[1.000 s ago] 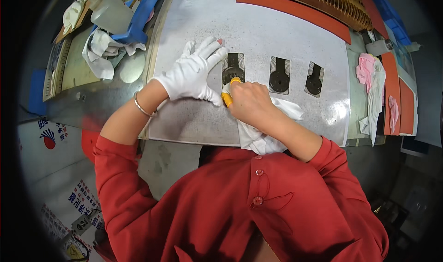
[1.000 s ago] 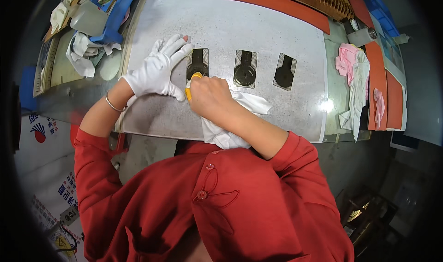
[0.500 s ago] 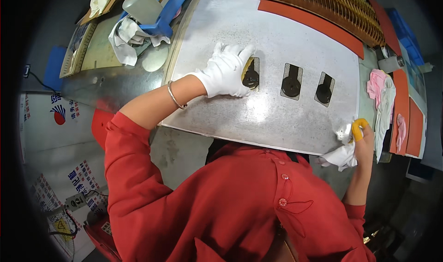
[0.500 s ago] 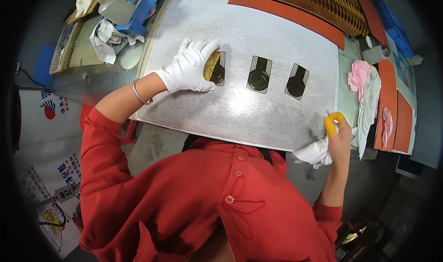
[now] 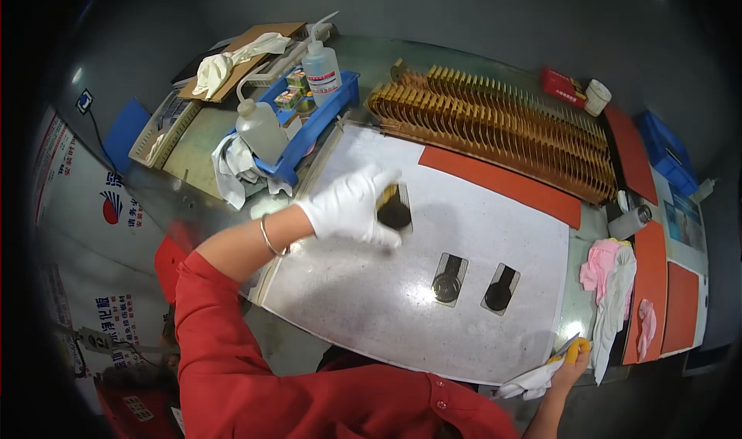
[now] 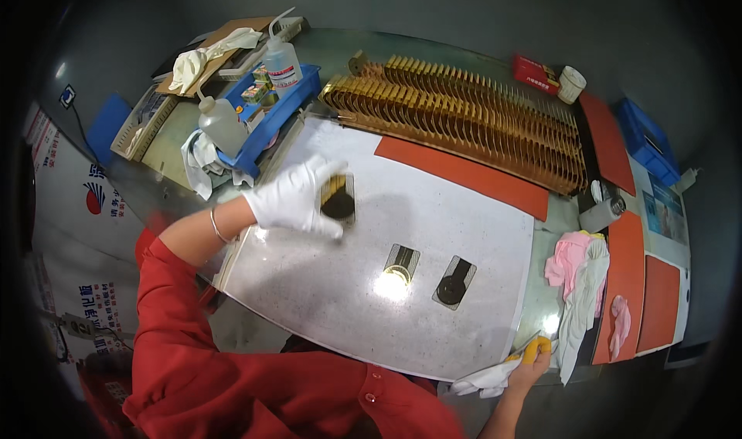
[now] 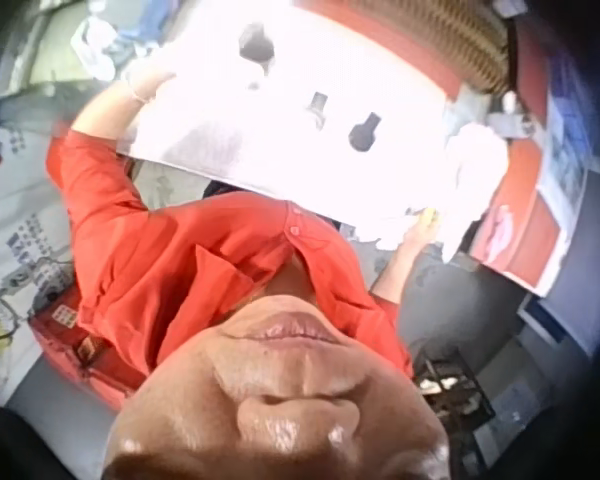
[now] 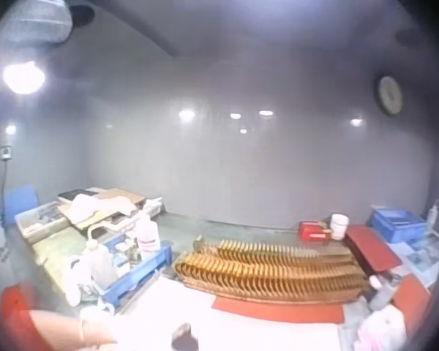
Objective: The person cleans small, rectangular decorative tiles with a yellow sponge and a white cloth. They wipe the surface of each tile, occasionally applying liquid from a squeeze bottle onto the cloth. The person handles the tiles one by one, wiping them and placing them back on the work surface.
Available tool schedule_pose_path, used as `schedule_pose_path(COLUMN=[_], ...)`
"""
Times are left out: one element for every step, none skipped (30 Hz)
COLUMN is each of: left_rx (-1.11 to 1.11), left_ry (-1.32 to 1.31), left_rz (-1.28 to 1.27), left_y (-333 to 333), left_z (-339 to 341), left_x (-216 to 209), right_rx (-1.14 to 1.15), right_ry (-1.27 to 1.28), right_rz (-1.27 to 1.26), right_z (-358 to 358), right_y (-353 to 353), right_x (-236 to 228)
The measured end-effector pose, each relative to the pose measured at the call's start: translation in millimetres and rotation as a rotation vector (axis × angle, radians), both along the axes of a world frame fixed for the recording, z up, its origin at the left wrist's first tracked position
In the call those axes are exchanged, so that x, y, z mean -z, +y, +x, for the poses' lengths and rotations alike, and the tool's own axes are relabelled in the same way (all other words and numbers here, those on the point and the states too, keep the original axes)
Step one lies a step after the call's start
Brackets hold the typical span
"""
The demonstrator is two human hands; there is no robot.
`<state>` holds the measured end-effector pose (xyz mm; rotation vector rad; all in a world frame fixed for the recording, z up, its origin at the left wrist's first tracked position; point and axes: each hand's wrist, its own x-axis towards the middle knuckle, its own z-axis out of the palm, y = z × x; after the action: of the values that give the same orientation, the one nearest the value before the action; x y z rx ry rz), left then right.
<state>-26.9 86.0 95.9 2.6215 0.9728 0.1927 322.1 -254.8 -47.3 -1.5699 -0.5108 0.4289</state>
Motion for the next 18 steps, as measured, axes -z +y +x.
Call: schedule_pose_path(left_rx=[-0.007,-0.020,-0.121,-0.189,-0.246,-0.303,-0.287,-0.262,-0.259,-0.256,-0.232,-0.210,-0.188,-0.164,-0.141,-0.120,-0.083,-0.063], left_ry=[-0.074,-0.146,-0.100,-0.004,0.091,0.224,0.298,0.382,0.464,0.545,0.575,0.605,0.635,0.666,0.697,0.729,0.760,0.759], left_rz=[0.129,0.257,0.217,0.274,0.354,0.383,0.395,0.428,0.390,0.352,0.342,0.333,0.324,0.325,0.326,0.326,0.342,0.334], left_y=[33,67,99,130,155,178,202,224,237,247,256,264,270,275,279,282,285,286], left_z=[5,10,19,28,32,44,54,63,81,96,101,104,106,110,113,114,115,115], left_x=[-15,-32,-52,-64,-79,-86,-85,-80,-75,-70,-61,-52,-46,-41,-37,-34,-30,-26], right_rx=[-0.006,-0.018,-0.024,-0.030,-0.015,0.020,0.061,0.028,0.009,-0.009,-0.010,-0.010,-0.012,-0.007,0.008,0.021,0.035,-0.002], right_ry=[0.067,0.042,0.014,-0.013,-0.040,-0.071,-0.100,-0.080,-0.064,-0.048,-0.039,-0.127,-0.215,-0.300,-0.296,-0.291,-0.284,-0.224], right_rz=[0.018,0.028,0.037,0.049,0.082,0.108,0.132,0.113,0.092,0.072,0.083,0.007,-0.068,-0.151,-0.195,-0.239,-0.284,-0.196], right_z=[-1,1,2,1,1,-3,-4,-3,-2,-2,-2,1,6,9,10,10,9,9], right_y=[-4,-6,-8,-7,-1,2,2,0,-7,-11,-9,-7,-7,-10,-13,-17,-19,-19], right_x=[0,2,4,4,6,6,7,6,4,2,2,1,2,2,3,4,4,5])
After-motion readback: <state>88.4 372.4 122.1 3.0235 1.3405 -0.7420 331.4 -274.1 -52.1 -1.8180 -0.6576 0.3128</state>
